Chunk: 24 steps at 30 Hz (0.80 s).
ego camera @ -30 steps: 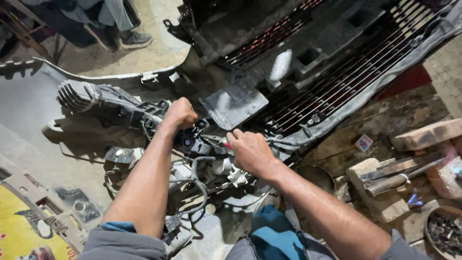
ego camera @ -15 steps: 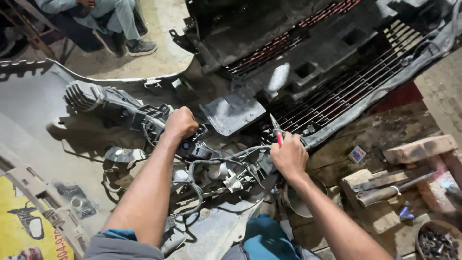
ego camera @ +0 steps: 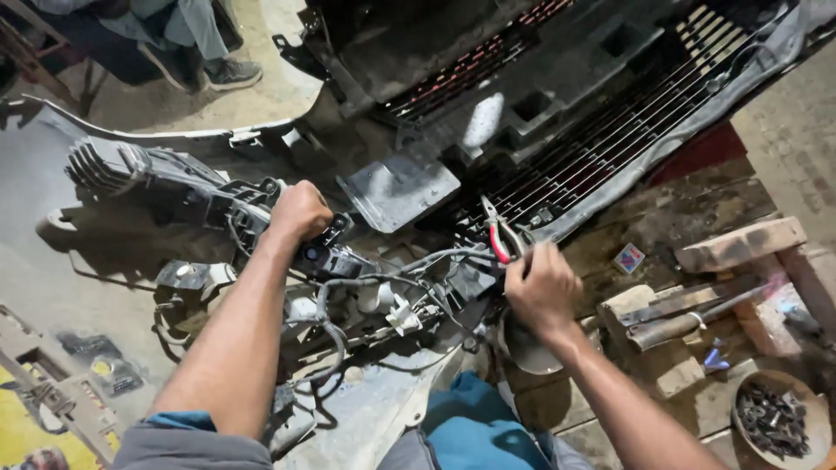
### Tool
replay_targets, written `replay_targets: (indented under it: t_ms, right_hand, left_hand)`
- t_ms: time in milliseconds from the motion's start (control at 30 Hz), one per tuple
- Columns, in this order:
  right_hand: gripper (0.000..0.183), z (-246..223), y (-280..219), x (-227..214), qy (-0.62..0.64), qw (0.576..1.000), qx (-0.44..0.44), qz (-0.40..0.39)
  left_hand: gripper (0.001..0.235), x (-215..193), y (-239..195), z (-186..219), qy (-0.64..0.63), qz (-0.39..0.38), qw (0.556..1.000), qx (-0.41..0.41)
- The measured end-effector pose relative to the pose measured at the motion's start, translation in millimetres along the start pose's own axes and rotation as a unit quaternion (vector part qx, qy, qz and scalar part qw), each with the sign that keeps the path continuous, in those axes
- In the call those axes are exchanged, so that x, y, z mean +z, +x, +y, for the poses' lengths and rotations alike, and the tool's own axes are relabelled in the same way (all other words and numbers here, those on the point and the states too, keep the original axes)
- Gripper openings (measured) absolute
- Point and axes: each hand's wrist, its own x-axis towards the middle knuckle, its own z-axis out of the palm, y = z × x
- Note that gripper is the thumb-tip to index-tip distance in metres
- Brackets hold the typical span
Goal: The person uses pliers to heat a metal rod on a brick and then applies it to a car headlight assembly, generating smoke. They then use a screwdriver to work on the assembly's internal components.
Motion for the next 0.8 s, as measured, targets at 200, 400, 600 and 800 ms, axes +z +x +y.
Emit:
replay_targets:
  t_ms: [200, 400, 600, 800]
  right_hand:
    - [0.04, 71.1, -69.8, 67.5, -0.128, 0.909, 0.044, -0.394]
    - [0.034, 43.8, -54.8, 52.1, -0.176, 0.853, -0.01, -0.491]
    - [0.053, -95.1, 47.3, -96.7, -0.026, 0.835, 0.042, -0.548]
    - [0.033, -174.0, 78.4, -88.1, 0.548, 0.728, 0.17, -0.375]
  left_hand:
    - [0.019, 2.6, 1.1, -1.8, -0.004, -0.001, 1.0, -0.001]
    - [0.019, 8.7, 13.2, -7.1, -0.001, 0.01, 1.0, 0.005]
    - [0.021, 4.9, 9.0, -7.3, -0.002, 0.003, 1.0, 0.011]
    - [0.024, 9.6, 15.3, -14.6, -0.007, 0.011, 1.0, 0.028]
